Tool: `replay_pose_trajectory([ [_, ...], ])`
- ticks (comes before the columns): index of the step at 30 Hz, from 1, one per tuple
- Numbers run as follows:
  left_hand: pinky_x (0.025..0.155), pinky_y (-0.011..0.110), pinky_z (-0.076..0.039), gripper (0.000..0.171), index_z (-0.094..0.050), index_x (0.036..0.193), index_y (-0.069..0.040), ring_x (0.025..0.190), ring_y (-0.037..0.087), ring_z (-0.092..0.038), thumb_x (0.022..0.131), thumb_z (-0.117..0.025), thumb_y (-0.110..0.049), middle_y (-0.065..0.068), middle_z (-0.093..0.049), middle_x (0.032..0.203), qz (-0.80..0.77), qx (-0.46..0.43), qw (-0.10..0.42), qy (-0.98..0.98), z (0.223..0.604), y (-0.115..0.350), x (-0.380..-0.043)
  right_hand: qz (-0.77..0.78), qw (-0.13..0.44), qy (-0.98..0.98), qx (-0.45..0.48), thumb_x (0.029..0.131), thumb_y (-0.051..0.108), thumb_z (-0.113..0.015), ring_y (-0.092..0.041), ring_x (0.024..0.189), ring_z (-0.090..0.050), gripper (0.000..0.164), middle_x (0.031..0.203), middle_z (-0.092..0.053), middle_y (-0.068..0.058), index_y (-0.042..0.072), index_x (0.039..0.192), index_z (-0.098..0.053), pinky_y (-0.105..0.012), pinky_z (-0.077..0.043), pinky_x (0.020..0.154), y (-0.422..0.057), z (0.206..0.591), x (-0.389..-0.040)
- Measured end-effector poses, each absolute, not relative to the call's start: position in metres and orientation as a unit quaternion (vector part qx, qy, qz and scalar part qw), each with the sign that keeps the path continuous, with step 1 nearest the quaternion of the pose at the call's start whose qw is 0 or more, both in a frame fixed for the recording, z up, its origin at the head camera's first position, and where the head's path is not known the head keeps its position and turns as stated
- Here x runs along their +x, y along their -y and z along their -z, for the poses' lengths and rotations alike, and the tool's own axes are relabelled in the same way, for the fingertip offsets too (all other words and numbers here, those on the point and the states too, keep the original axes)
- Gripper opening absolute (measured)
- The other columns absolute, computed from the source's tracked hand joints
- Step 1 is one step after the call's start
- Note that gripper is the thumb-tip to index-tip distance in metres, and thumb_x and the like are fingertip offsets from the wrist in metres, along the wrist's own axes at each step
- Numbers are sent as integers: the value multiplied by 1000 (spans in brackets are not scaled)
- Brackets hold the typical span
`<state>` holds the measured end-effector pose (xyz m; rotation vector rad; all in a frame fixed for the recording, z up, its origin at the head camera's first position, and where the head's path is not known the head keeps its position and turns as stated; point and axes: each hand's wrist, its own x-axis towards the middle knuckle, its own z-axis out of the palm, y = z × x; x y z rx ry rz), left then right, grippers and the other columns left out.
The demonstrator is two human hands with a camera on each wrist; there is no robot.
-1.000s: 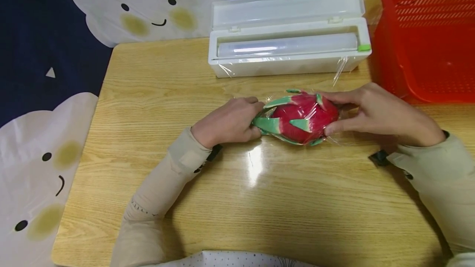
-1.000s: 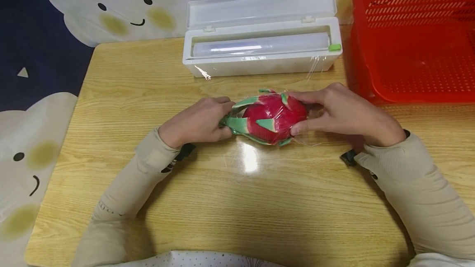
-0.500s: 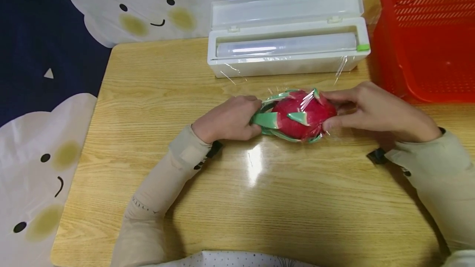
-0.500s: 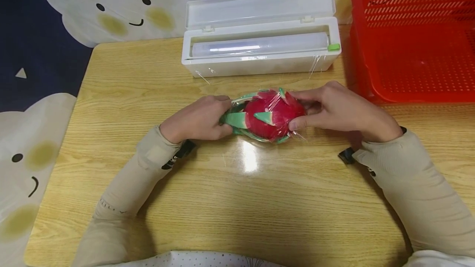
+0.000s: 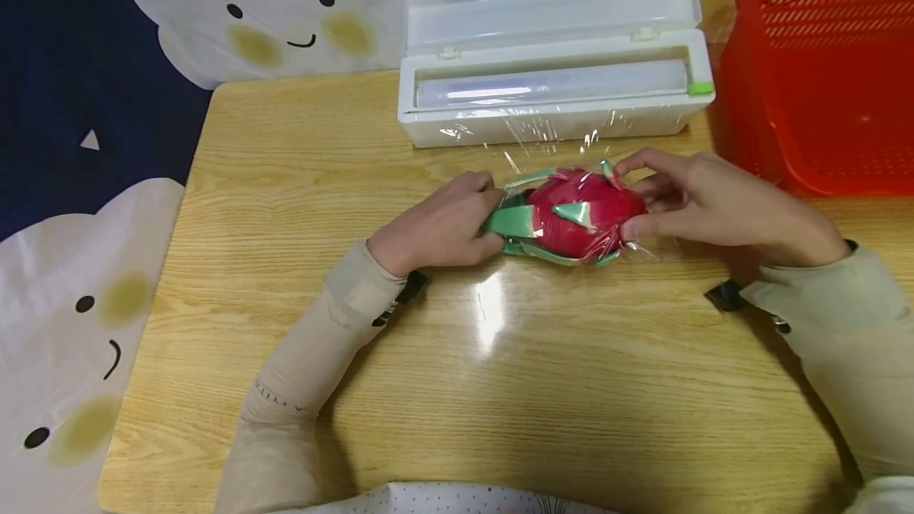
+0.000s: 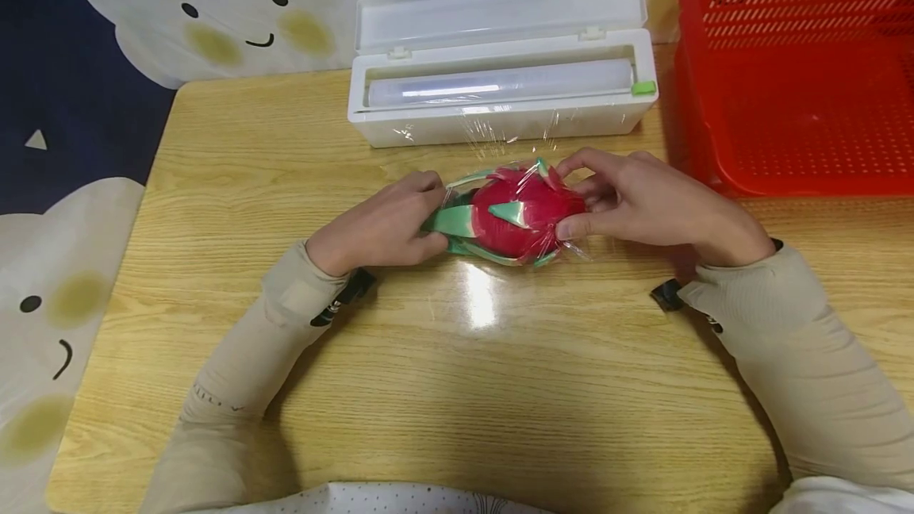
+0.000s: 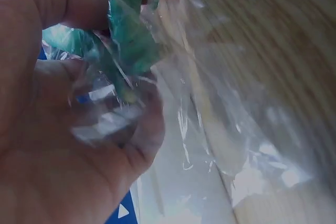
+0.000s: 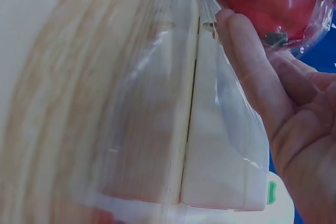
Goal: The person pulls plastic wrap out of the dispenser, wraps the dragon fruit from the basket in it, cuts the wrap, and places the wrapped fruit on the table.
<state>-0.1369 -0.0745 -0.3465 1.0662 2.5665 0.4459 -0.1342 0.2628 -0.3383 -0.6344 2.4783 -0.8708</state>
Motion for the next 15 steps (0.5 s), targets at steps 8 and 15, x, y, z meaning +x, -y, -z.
replay_pose_trajectory([
  [8,73,31,-51,53,-54,136,0,85,19,-54,89,-66,-24,7,-60,99,-202,361,177,-893,348,81,-138,316,223,-895,-224,88,27,-83,-29,113,-73,60,130,-74,-14,24,141,-55,-31,-63,93,-262,337,-134],
  [15,69,29,-50,40,-54,123,-5,77,16,-55,90,-68,-24,5,-63,92,-242,348,183,-887,351,88,-142,320,230,-895,-207,92,31,-79,-21,110,-72,52,127,-75,-6,30,140,-57,-10,-53,85,-261,337,-133],
])
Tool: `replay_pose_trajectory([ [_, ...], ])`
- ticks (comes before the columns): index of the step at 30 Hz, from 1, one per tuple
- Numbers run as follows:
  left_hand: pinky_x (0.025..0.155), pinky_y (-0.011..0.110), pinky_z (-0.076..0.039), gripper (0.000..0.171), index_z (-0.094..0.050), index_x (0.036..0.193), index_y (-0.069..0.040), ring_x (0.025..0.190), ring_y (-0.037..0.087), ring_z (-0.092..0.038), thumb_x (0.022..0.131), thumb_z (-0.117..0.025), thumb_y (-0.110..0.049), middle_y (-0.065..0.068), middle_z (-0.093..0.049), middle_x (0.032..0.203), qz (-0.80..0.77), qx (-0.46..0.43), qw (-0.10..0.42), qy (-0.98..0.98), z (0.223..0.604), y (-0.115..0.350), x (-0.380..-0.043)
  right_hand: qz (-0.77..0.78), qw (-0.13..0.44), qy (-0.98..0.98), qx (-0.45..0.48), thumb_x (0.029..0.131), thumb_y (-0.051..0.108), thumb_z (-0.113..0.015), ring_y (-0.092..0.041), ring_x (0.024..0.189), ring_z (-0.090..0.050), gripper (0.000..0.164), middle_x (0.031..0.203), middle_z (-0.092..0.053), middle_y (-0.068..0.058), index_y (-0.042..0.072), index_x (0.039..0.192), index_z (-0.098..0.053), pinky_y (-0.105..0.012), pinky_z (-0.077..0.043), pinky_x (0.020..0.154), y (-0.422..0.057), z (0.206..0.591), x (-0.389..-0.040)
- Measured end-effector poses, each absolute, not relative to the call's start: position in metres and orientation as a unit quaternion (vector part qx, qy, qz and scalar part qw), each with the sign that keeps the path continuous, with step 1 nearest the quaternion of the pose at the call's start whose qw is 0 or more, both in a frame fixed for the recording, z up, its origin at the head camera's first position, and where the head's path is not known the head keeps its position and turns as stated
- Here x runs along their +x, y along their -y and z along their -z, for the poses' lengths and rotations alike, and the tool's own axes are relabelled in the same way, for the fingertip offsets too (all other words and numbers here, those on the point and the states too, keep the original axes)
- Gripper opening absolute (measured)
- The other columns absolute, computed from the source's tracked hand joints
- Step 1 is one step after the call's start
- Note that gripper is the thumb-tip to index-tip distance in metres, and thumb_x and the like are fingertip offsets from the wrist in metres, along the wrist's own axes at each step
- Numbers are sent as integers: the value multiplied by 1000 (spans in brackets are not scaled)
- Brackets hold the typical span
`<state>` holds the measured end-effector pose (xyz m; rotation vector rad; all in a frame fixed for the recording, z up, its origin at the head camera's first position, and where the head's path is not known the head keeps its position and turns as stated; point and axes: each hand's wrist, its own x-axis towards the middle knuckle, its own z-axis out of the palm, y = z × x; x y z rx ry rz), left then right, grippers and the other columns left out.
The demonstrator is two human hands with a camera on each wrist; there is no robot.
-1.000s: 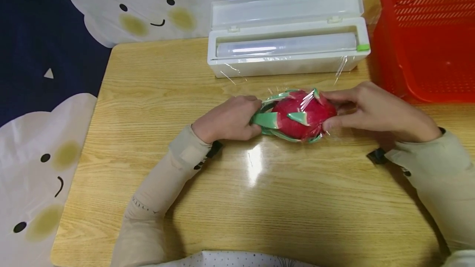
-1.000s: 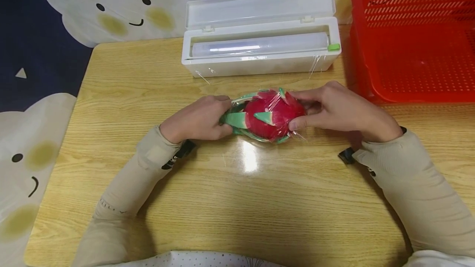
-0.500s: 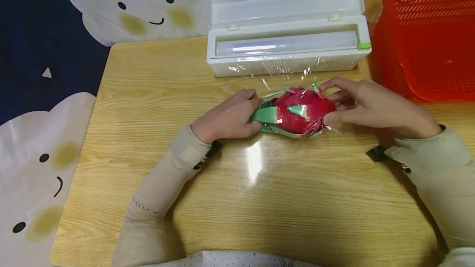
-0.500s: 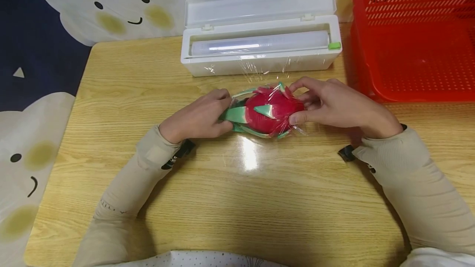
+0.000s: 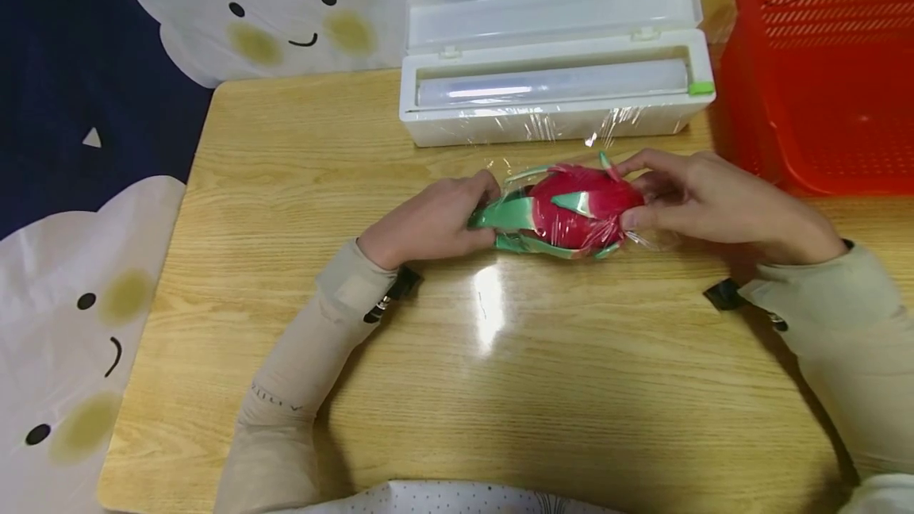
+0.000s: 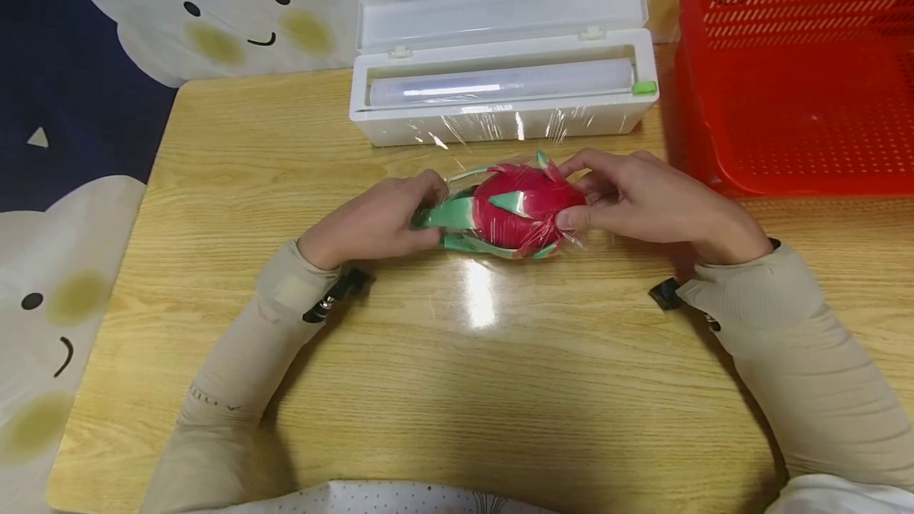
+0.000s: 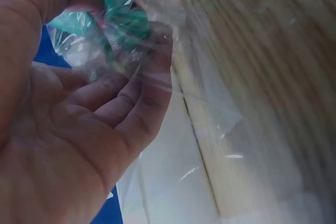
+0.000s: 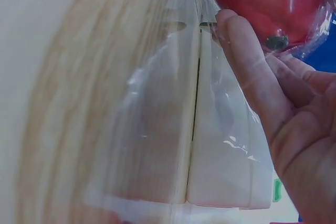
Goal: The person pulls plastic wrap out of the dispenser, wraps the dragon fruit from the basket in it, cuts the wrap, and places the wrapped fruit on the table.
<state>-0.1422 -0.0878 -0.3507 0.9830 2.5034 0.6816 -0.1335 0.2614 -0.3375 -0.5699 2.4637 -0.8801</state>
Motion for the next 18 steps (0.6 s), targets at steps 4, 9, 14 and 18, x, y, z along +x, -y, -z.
replay_pose_trajectory([
  [4,71,29,-50,32,-62,117,-6,80,16,-55,92,-67,-25,3,-62,91,-239,354,174,-887,350,89,-143,319,225,-897,-205,93,32,-77,-19,108,-71,50,125,-76,-4,30,139,-58,-12,-54,85,-263,338,-133],
  [9,78,32,-51,37,-69,123,-5,88,18,-57,94,-69,-28,5,-68,104,-223,359,161,-892,345,91,-141,310,213,-903,-205,93,32,-78,-11,97,-69,52,119,-77,-2,28,141,-59,-15,-55,81,-263,338,-132],
  [14,90,35,-53,43,-71,127,-4,101,23,-60,95,-73,-31,11,-69,116,-217,370,137,-893,343,93,-139,307,204,-907,-201,93,33,-77,-12,88,-64,55,114,-77,-1,25,144,-59,-19,-56,75,-263,335,-131],
  [18,81,32,-54,40,-72,128,-4,92,20,-60,95,-73,-27,11,-71,110,-220,377,141,-889,344,93,-140,299,207,-913,-186,93,37,-77,-15,86,-61,61,113,-77,-2,24,149,-56,-22,-54,70,-263,334,-130],
])
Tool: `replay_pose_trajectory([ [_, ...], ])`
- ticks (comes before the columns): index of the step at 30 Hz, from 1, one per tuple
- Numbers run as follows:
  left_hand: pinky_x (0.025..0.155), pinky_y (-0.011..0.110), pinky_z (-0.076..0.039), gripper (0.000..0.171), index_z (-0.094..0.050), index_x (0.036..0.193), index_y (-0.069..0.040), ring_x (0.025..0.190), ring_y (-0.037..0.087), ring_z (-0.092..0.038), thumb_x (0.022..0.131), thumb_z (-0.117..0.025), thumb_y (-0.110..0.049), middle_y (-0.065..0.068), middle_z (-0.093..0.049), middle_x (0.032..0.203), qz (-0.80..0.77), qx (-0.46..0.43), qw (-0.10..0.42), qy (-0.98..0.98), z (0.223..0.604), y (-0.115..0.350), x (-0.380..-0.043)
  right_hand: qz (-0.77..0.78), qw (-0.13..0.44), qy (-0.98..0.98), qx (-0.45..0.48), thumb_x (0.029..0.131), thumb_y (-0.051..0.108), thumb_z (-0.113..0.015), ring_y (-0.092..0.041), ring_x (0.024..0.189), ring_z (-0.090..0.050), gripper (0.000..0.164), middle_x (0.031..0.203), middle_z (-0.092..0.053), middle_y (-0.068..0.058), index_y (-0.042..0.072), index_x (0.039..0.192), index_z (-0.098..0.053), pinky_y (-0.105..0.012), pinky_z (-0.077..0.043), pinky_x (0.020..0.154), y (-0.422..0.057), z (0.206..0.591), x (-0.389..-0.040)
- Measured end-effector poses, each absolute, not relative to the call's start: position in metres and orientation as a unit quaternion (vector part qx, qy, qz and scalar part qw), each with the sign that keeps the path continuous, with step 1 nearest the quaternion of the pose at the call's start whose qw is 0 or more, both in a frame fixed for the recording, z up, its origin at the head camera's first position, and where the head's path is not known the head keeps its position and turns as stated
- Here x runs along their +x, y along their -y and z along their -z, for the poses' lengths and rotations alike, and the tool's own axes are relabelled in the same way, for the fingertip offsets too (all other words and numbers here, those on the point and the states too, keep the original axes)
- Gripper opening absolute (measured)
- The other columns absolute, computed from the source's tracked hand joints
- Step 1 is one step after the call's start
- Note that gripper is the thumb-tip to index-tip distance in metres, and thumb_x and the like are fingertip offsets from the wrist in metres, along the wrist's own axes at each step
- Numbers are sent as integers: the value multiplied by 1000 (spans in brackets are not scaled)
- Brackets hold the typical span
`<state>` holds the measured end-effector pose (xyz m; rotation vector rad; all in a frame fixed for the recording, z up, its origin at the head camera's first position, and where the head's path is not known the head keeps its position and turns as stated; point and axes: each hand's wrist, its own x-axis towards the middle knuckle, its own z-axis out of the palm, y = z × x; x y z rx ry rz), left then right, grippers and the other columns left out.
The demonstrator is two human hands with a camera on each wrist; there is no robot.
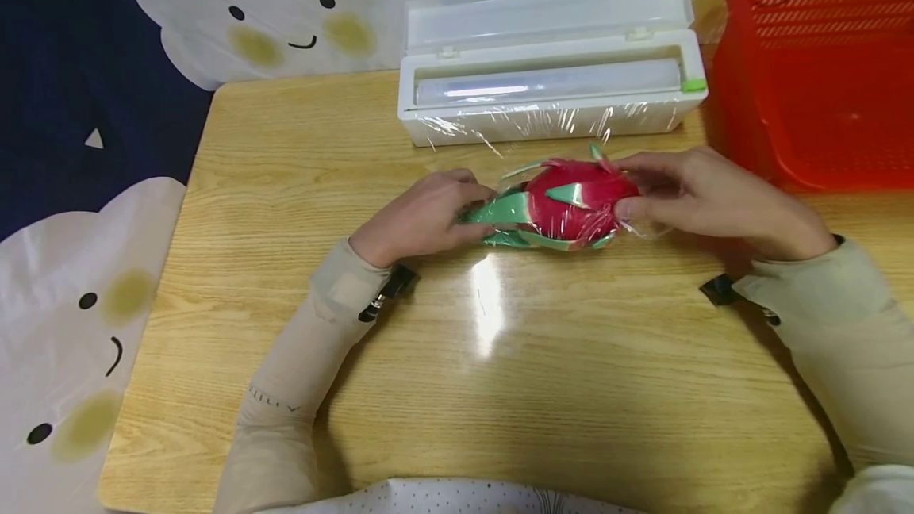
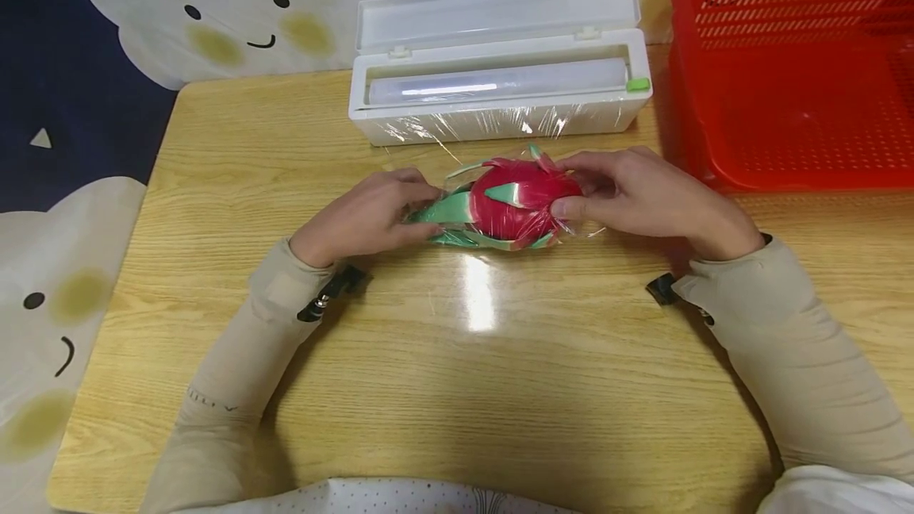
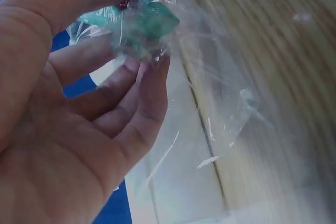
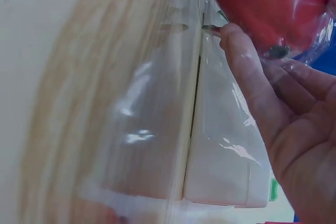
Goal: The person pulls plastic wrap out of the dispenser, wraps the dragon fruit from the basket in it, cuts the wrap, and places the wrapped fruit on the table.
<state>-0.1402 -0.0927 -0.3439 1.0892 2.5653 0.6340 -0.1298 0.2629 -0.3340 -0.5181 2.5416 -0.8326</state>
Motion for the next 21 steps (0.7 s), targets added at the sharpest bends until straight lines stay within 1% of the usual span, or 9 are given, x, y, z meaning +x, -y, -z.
replay_pose_trajectory([
  [2,75,30,-53,37,-71,128,-4,85,18,-59,96,-70,-23,10,-72,106,-220,381,147,-886,345,93,-141,295,204,-915,-184,93,38,-77,-15,83,-60,63,107,-78,-1,23,150,-56,-24,-52,66,-263,334,-130],
  [5,75,31,-53,38,-71,129,-3,84,18,-58,94,-68,-18,10,-72,107,-221,384,150,-884,345,93,-142,291,196,-917,-189,94,36,-76,-14,76,-57,62,92,-74,0,22,150,-56,-26,-47,60,-264,335,-130],
  [7,77,32,-55,40,-71,130,-3,86,19,-60,93,-68,-16,11,-73,110,-224,383,149,-884,345,92,-143,286,185,-919,-197,95,34,-75,-14,76,-57,61,89,-73,0,22,151,-55,-26,-45,58,-265,336,-131],
  [9,79,33,-56,40,-71,130,-3,88,20,-62,92,-68,-14,12,-73,113,-227,383,148,-883,345,92,-143,283,176,-921,-202,96,33,-74,-15,76,-57,61,92,-74,-2,23,152,-53,-25,-46,58,-266,335,-130],
  [11,81,33,-56,40,-71,130,-4,90,20,-64,91,-68,-14,12,-74,115,-227,383,146,-883,345,93,-143,281,154,-923,-214,95,30,-75,-17,83,-64,62,102,-77,-7,23,153,-52,-18,-48,62,-267,334,-130],
  [12,82,33,-57,40,-71,129,-4,91,20,-64,91,-69,-14,12,-74,115,-226,384,146,-883,346,93,-143,281,139,-924,-220,94,29,-76,-19,88,-68,64,112,-78,-9,23,153,-52,-14,-50,66,-267,333,-130],
  [15,83,34,-57,39,-72,129,-4,93,20,-65,91,-69,-14,11,-74,115,-226,387,145,-882,346,93,-143,279,75,-927,-238,90,27,-81,-26,100,-72,67,125,-75,-14,20,151,-54,1,-44,77,-266,329,-127],
  [17,83,33,-57,39,-72,129,-4,93,20,-65,91,-68,-14,11,-74,115,-227,389,144,-881,347,93,-144,269,23,-928,-255,86,29,-85,-29,102,-73,66,125,-75,-15,18,146,-60,7,-36,84,-263,324,-123],
  [21,82,33,-57,40,-71,130,-4,92,19,-63,91,-68,-14,11,-73,114,-226,391,144,-881,348,94,-144,239,-49,-921,-306,75,33,-93,-31,96,-75,61,116,-78,-14,12,129,-73,10,-28,90,-255,316,-114],
])
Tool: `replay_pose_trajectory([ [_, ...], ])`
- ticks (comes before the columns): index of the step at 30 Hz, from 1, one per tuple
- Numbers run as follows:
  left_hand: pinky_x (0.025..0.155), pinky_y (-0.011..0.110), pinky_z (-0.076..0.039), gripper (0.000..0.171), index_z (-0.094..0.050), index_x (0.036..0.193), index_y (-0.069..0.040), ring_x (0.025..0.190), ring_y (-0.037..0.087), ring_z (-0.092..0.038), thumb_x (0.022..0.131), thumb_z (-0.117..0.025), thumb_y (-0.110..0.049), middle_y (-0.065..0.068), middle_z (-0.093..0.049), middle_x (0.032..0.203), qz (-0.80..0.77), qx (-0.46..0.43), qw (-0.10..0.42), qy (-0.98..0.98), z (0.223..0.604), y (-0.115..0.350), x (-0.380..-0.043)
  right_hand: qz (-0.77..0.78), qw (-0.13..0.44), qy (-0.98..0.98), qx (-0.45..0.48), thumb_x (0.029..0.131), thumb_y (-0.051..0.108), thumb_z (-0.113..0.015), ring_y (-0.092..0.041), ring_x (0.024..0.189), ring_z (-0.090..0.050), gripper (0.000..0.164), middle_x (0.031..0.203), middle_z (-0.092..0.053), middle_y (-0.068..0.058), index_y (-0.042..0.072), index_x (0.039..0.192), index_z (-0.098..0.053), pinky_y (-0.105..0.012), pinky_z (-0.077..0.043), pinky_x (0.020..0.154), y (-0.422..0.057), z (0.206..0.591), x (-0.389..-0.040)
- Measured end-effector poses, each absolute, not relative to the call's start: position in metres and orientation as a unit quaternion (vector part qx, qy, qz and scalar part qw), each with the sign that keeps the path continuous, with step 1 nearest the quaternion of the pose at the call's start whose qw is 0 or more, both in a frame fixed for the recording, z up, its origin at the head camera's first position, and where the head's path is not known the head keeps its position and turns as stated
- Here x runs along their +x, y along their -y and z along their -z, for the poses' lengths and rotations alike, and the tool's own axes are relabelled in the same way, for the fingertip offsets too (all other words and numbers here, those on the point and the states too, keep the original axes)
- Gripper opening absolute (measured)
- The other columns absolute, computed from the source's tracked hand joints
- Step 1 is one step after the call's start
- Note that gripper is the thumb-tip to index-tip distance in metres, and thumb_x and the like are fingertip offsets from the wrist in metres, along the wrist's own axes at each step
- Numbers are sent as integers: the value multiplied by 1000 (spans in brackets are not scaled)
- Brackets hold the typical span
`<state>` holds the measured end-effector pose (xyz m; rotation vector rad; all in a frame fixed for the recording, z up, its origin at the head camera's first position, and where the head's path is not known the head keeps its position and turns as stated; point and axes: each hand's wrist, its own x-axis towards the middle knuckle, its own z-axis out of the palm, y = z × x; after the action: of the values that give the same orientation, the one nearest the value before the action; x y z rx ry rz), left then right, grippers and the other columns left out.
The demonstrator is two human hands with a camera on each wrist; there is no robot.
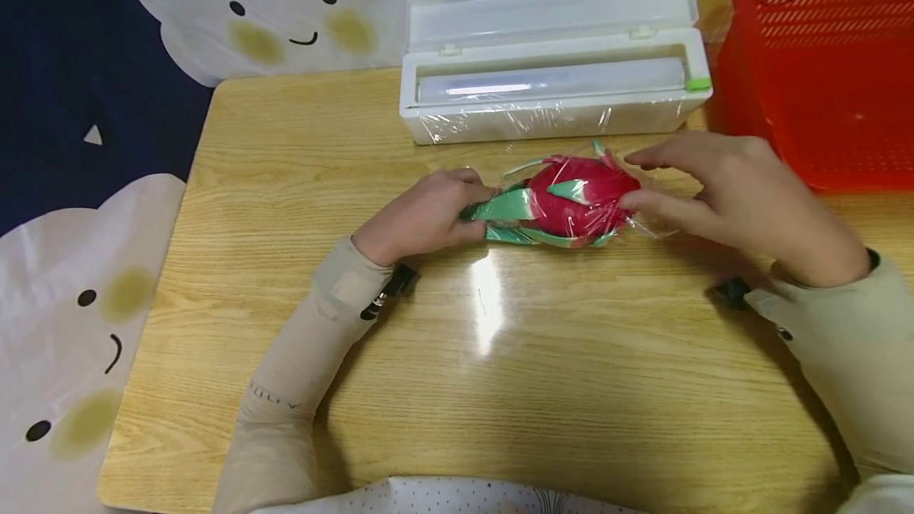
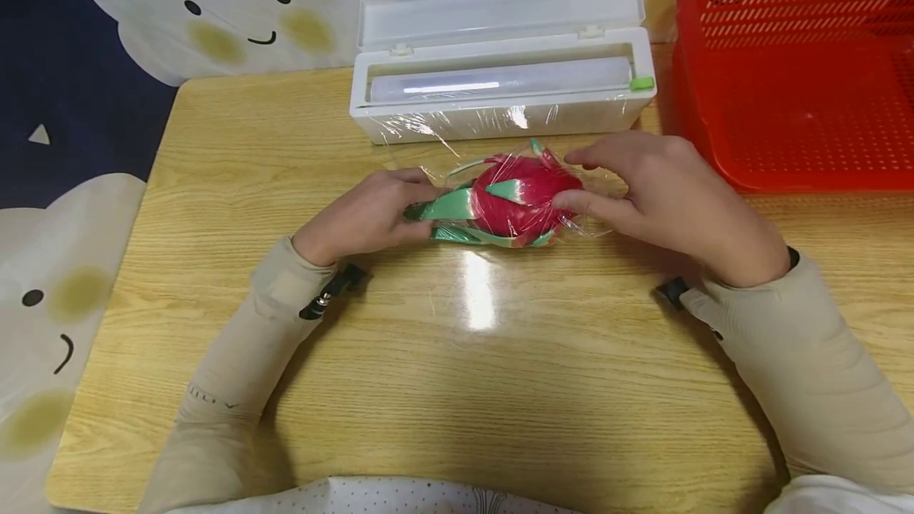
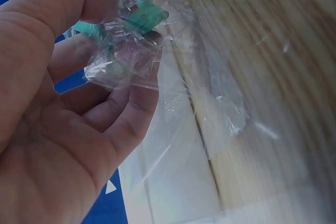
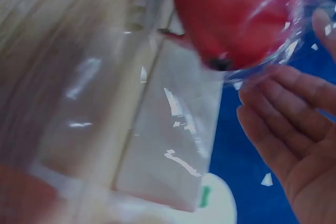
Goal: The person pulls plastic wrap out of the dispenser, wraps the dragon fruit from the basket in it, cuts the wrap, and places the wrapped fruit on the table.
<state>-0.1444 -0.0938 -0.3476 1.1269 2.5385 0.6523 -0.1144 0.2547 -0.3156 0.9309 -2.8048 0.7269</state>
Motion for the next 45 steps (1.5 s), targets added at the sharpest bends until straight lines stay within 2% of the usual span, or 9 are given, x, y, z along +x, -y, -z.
replay_pose_trajectory([
  [5,84,35,-57,40,-70,130,-3,94,20,-64,92,-67,-15,11,-72,115,-218,389,151,-882,347,94,-145,-228,71,901,363,53,32,-103,-34,97,-77,76,113,-79,-16,5,119,-76,6,-29,94,-249,311,-110],
  [8,87,36,-57,39,-69,130,-2,97,21,-64,93,-67,-15,12,-73,117,-217,386,158,-883,346,94,-145,-232,70,897,369,48,27,-105,-32,100,-76,81,114,-79,-15,4,119,-76,6,-29,97,-250,313,-113],
  [12,88,35,-56,38,-70,130,-2,96,20,-65,96,-70,-20,11,-74,119,-229,377,166,-882,345,96,-146,-246,45,898,362,47,25,-105,-25,100,-74,83,117,-78,-10,10,123,-75,8,-34,92,-256,318,-117],
  [17,92,34,-58,42,-67,133,-4,102,18,-71,96,-74,-22,11,-76,122,-260,355,186,-878,345,97,-148,-265,23,893,362,49,20,-104,-1,106,-65,86,121,-76,-6,16,129,-74,7,-39,90,-266,323,-122],
  [23,96,36,-60,38,-61,122,-7,109,21,-76,93,-79,-24,11,-79,116,-301,325,199,-874,348,100,-150,-278,12,902,331,62,3,-97,20,97,-54,72,111,-78,0,20,128,-75,7,-41,88,-268,326,-122],
  [31,80,33,-56,24,-69,112,-7,83,14,-64,95,-76,-24,3,-76,101,-268,342,184,-882,348,98,-148,-312,21,902,297,68,-4,-92,18,96,-58,64,114,-80,-1,22,125,-77,4,-46,84,-265,332,-120],
  [35,81,34,-55,23,-68,113,-7,82,16,-60,98,-72,-25,2,-72,98,-235,347,175,-891,345,94,-142,-335,14,896,290,68,-7,-92,10,95,-60,65,118,-71,24,21,125,-77,0,-48,78,-265,336,-118],
  [38,81,34,-55,31,-65,115,-6,84,17,-60,95,-75,-28,2,-69,98,-218,352,172,-894,345,91,-138,-347,5,895,281,67,-6,-93,5,92,-60,65,115,-63,38,22,124,-77,-3,-50,73,-266,338,-117],
  [45,85,36,-56,54,-58,121,-7,90,21,-61,83,-88,-30,4,-66,108,-182,342,180,-904,345,85,-133,-350,-5,887,301,60,-4,-97,5,96,-62,72,116,-63,36,19,125,-77,-3,-52,76,-269,338,-117],
])
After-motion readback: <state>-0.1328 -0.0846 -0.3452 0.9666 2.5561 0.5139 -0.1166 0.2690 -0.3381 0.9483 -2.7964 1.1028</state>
